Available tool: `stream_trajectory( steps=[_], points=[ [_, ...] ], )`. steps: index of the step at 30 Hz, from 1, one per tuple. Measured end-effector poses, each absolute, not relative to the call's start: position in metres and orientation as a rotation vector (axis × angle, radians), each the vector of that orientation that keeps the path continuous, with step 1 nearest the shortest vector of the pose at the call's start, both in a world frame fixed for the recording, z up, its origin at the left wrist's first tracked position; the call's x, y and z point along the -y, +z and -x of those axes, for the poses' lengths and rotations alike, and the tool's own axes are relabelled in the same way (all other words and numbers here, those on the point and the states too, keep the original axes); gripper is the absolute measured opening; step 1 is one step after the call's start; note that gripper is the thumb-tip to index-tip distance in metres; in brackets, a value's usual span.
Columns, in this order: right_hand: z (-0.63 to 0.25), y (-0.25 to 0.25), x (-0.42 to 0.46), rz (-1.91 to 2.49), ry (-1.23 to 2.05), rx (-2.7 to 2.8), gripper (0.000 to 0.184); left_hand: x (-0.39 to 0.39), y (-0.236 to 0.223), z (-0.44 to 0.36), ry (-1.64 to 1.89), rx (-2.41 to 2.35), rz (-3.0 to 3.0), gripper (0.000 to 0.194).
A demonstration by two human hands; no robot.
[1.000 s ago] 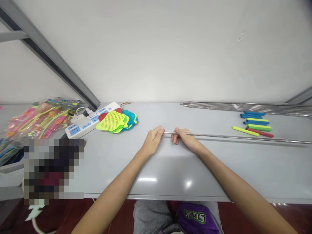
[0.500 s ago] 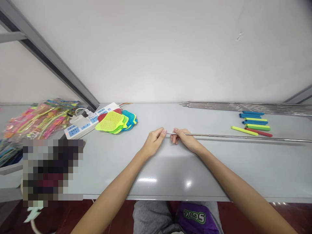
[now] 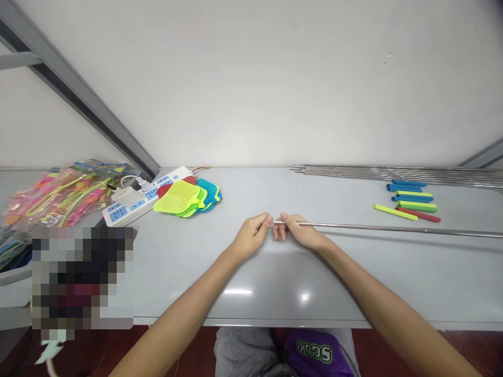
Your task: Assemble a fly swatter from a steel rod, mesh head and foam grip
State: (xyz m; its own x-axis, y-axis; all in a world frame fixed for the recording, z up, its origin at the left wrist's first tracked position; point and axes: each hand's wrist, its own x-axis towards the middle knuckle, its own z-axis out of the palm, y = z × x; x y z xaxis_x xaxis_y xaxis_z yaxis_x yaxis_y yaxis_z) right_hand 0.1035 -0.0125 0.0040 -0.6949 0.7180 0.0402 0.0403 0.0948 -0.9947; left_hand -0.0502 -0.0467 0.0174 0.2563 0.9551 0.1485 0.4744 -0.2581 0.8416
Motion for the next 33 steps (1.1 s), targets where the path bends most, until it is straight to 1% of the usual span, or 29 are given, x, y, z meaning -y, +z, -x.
stream_trajectory(
  steps=[9, 17, 33],
  points=[
    [-0.1013, -0.0006, 0.0148, 0.746, 1.618, 1.870, 0.054, 0.0506, 0.0214, 0.0451, 0.915, -1.147, -1.749, 0.034],
    [-0.1016, -0.0012, 0.0158, 0.796, 1.543, 1.915, 0.054, 0.0509, 0.0212, 0.0440, 0.908, -1.122, -1.738, 0.035],
    [-0.0998, -0.0009, 0.0180, 0.796, 1.578, 1.902, 0.054, 0.0528, 0.0183, 0.0410, 0.901, -1.095, -1.705, 0.038]
  ],
)
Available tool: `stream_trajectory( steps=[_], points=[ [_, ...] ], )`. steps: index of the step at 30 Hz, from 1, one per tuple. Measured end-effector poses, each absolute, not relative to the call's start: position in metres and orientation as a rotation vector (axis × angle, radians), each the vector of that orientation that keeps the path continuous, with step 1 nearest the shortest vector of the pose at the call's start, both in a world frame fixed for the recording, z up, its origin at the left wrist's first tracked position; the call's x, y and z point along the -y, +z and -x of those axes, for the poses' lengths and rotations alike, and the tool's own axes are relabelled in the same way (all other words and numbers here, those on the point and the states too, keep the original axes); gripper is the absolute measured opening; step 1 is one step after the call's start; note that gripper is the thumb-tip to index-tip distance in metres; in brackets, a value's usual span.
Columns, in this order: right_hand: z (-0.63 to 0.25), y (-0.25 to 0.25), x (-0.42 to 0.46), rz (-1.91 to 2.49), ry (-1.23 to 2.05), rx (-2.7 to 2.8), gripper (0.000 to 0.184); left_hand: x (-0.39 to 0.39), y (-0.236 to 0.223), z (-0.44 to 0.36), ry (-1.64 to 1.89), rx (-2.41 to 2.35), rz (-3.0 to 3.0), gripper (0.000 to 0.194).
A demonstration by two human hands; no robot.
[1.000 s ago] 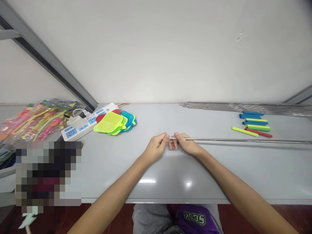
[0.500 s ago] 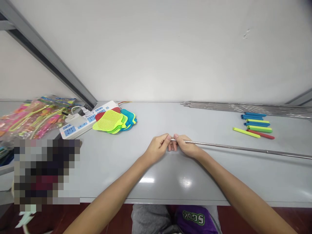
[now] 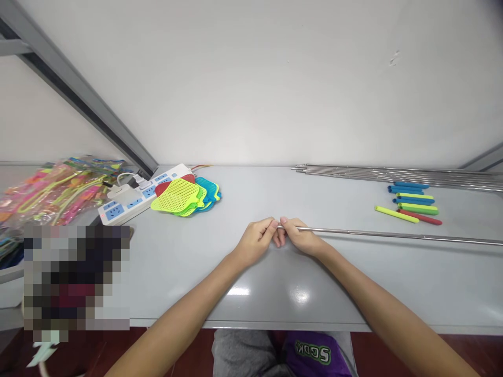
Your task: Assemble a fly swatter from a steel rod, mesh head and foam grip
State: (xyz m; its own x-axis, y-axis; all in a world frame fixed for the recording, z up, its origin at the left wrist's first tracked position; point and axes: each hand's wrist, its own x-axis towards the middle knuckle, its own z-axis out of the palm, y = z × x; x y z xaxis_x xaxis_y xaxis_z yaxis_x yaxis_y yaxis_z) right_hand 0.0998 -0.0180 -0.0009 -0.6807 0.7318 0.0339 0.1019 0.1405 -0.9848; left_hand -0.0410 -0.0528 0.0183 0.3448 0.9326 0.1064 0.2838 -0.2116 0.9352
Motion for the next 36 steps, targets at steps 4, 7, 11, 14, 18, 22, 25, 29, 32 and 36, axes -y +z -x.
stream_trajectory(
  steps=[4, 7, 11, 14, 18, 22, 25, 29, 32, 36],
  points=[
    [-0.100, 0.000, 0.018, 0.859, 1.571, 1.911, 0.057, 0.053, 0.021, 0.041, 0.893, -1.110, -1.744, 0.039],
    [-0.100, 0.001, 0.016, 0.909, 1.563, 1.923, 0.056, 0.051, 0.022, 0.042, 0.876, -1.138, -1.793, 0.040],
    [-0.099, 0.003, 0.014, 0.982, 1.541, 1.896, 0.054, 0.046, 0.019, 0.048, 0.866, -1.286, -1.896, 0.036],
    [-0.099, 0.005, 0.015, 1.009, 1.527, 1.820, 0.050, 0.043, 0.016, 0.052, 0.892, -1.366, -1.944, 0.034],
    [-0.099, 0.003, 0.015, 0.976, 1.528, 1.627, 0.042, 0.039, 0.016, 0.053, 0.906, -1.380, -1.953, 0.032],
    [-0.101, -0.002, 0.011, 0.953, 1.543, 1.368, 0.044, 0.037, 0.017, 0.056, 0.961, -1.418, -1.917, 0.033],
    [-0.101, -0.004, 0.008, 0.933, 1.589, 1.237, 0.045, 0.036, 0.016, 0.059, 1.008, -1.465, -1.896, 0.034],
    [-0.100, -0.005, 0.008, 0.951, 1.589, 1.268, 0.044, 0.033, 0.014, 0.061, 1.031, -1.495, -1.885, 0.034],
    [-0.098, -0.004, 0.009, 0.995, 1.543, 1.355, 0.046, 0.032, 0.013, 0.062, 1.043, -1.513, -1.877, 0.034],
    [-0.098, -0.001, 0.010, 1.016, 1.513, 1.428, 0.047, 0.031, 0.013, 0.063, 1.044, -1.529, -1.872, 0.034]
  ],
)
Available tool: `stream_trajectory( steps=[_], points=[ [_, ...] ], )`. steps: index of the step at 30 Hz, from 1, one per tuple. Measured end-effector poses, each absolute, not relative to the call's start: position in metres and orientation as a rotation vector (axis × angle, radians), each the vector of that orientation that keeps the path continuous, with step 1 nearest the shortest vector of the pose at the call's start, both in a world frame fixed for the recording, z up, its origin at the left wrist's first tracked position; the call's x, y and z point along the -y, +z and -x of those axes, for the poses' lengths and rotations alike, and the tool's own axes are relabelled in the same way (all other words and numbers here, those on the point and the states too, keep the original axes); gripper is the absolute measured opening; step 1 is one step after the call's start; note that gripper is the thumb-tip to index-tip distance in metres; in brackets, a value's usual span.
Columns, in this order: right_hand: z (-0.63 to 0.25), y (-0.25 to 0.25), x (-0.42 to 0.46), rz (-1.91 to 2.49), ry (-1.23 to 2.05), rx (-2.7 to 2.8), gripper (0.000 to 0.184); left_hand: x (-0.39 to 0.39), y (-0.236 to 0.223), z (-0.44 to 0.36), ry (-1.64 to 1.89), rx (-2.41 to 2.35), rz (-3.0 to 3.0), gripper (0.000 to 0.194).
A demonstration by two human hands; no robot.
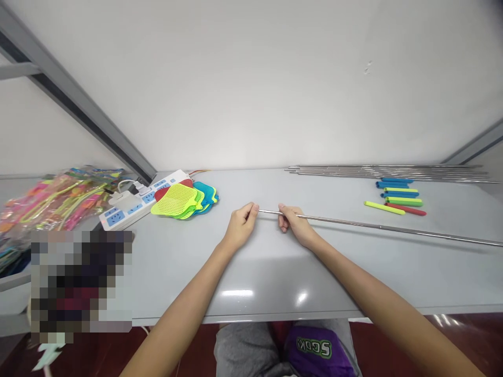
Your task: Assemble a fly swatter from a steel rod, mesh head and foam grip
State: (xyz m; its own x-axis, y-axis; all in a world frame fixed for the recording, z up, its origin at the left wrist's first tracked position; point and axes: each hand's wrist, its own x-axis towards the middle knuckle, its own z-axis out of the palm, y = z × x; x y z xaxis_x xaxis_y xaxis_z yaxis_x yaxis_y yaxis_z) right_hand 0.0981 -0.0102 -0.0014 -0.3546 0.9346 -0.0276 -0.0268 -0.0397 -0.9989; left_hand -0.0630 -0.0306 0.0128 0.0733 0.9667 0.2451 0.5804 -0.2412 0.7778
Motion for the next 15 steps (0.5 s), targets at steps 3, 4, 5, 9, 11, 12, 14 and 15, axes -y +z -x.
stream_trajectory(
  steps=[3, 4, 5, 9, 11, 12, 14, 15],
  points=[
    [-0.0984, -0.0004, 0.0100, 1.002, 1.541, 1.417, 0.047, 0.0304, 0.0129, 0.0629, 1.038, -1.532, -1.872, 0.034],
    [-0.0984, -0.0004, 0.0099, 0.999, 1.552, 1.411, 0.046, 0.0304, 0.0129, 0.0629, 1.035, -1.535, -1.872, 0.034],
    [-0.0984, -0.0006, 0.0098, 0.997, 1.560, 1.407, 0.046, 0.0305, 0.0128, 0.0628, 1.031, -1.538, -1.870, 0.034],
    [-0.0979, -0.0021, 0.0095, 0.994, 1.569, 1.405, 0.046, 0.0305, 0.0123, 0.0626, 1.015, -1.547, -1.866, 0.033],
    [-0.0977, -0.0029, 0.0096, 0.993, 1.570, 1.406, 0.046, 0.0305, 0.0118, 0.0628, 1.016, -1.548, -1.863, 0.034],
    [-0.0976, -0.0032, 0.0096, 0.992, 1.570, 1.407, 0.046, 0.0304, 0.0115, 0.0628, 1.017, -1.550, -1.862, 0.034],
    [-0.0976, -0.0036, 0.0096, 0.991, 1.569, 1.411, 0.046, 0.0304, 0.0110, 0.0629, 1.017, -1.554, -1.860, 0.034],
    [-0.0977, -0.0037, 0.0095, 0.990, 1.568, 1.414, 0.046, 0.0303, 0.0108, 0.0629, 1.015, -1.556, -1.859, 0.034]
  ],
)
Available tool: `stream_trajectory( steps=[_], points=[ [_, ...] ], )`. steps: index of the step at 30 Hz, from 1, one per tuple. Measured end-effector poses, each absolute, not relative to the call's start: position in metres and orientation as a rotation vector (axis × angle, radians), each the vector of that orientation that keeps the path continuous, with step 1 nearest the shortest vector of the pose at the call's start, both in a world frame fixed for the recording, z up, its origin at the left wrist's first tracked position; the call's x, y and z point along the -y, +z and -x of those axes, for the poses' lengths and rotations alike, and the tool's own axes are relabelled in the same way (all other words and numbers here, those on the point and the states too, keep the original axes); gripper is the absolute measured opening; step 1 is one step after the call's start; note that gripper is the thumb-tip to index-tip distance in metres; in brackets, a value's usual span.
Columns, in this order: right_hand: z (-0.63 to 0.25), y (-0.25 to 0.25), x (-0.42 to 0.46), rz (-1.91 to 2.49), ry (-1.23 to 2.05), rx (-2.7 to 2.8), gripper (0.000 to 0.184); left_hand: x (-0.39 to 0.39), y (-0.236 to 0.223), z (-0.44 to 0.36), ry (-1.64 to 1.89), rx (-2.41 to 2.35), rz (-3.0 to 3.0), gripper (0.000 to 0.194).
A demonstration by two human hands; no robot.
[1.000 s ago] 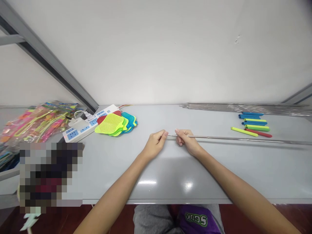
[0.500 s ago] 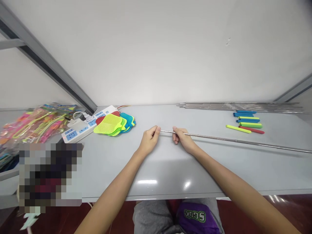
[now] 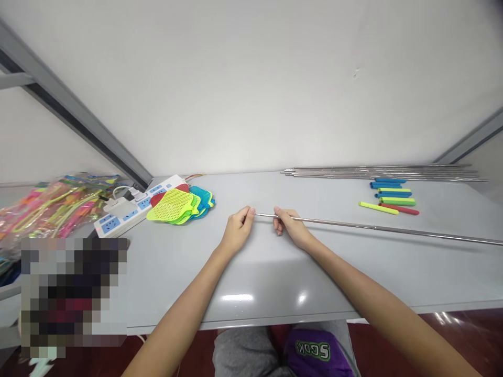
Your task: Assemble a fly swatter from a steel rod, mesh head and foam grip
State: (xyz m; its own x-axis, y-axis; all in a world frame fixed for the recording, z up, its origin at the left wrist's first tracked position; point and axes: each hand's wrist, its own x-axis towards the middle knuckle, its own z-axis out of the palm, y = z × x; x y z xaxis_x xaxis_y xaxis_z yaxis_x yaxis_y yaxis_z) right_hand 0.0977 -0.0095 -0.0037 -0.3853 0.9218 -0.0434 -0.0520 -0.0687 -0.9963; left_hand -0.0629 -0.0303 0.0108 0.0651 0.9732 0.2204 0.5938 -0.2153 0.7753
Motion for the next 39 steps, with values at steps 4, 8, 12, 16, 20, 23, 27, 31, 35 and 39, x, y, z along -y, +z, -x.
stream_trajectory(
  steps=[4, 8, 12, 16, 20, 23, 27, 31, 35, 39],
  points=[
    [-0.0979, -0.0042, 0.0088, 0.992, 1.564, 1.421, 0.047, 0.0300, 0.0110, 0.0631, 1.008, -1.559, -1.854, 0.035],
    [-0.0979, -0.0047, 0.0086, 0.982, 1.569, 1.431, 0.047, 0.0309, 0.0124, 0.0644, 0.968, -1.523, -1.865, 0.035],
    [-0.0983, -0.0035, 0.0097, 0.889, 1.619, 1.483, 0.050, 0.0333, 0.0120, 0.0655, 0.889, -1.440, -1.854, 0.036],
    [-0.0995, -0.0009, 0.0105, 0.816, 1.674, 1.531, 0.050, 0.0341, 0.0099, 0.0648, 0.887, -1.375, -1.755, 0.037],
    [-0.1006, 0.0003, 0.0103, 0.807, 1.678, 1.572, 0.049, 0.0335, 0.0087, 0.0641, 0.891, -1.306, -1.674, 0.039],
    [-0.1009, -0.0006, 0.0105, 0.814, 1.673, 1.578, 0.049, 0.0337, 0.0091, 0.0639, 0.866, -1.280, -1.660, 0.040],
    [-0.1005, -0.0026, 0.0111, 0.803, 1.670, 1.578, 0.049, 0.0351, 0.0111, 0.0632, 0.839, -1.272, -1.655, 0.039],
    [-0.0999, -0.0040, 0.0114, 0.795, 1.664, 1.585, 0.049, 0.0366, 0.0122, 0.0616, 0.843, -1.266, -1.647, 0.038],
    [-0.0996, -0.0049, 0.0116, 0.789, 1.646, 1.598, 0.049, 0.0377, 0.0123, 0.0594, 0.848, -1.270, -1.640, 0.038],
    [-0.0998, -0.0049, 0.0120, 0.795, 1.642, 1.605, 0.049, 0.0387, 0.0124, 0.0574, 0.853, -1.263, -1.629, 0.038]
  ],
)
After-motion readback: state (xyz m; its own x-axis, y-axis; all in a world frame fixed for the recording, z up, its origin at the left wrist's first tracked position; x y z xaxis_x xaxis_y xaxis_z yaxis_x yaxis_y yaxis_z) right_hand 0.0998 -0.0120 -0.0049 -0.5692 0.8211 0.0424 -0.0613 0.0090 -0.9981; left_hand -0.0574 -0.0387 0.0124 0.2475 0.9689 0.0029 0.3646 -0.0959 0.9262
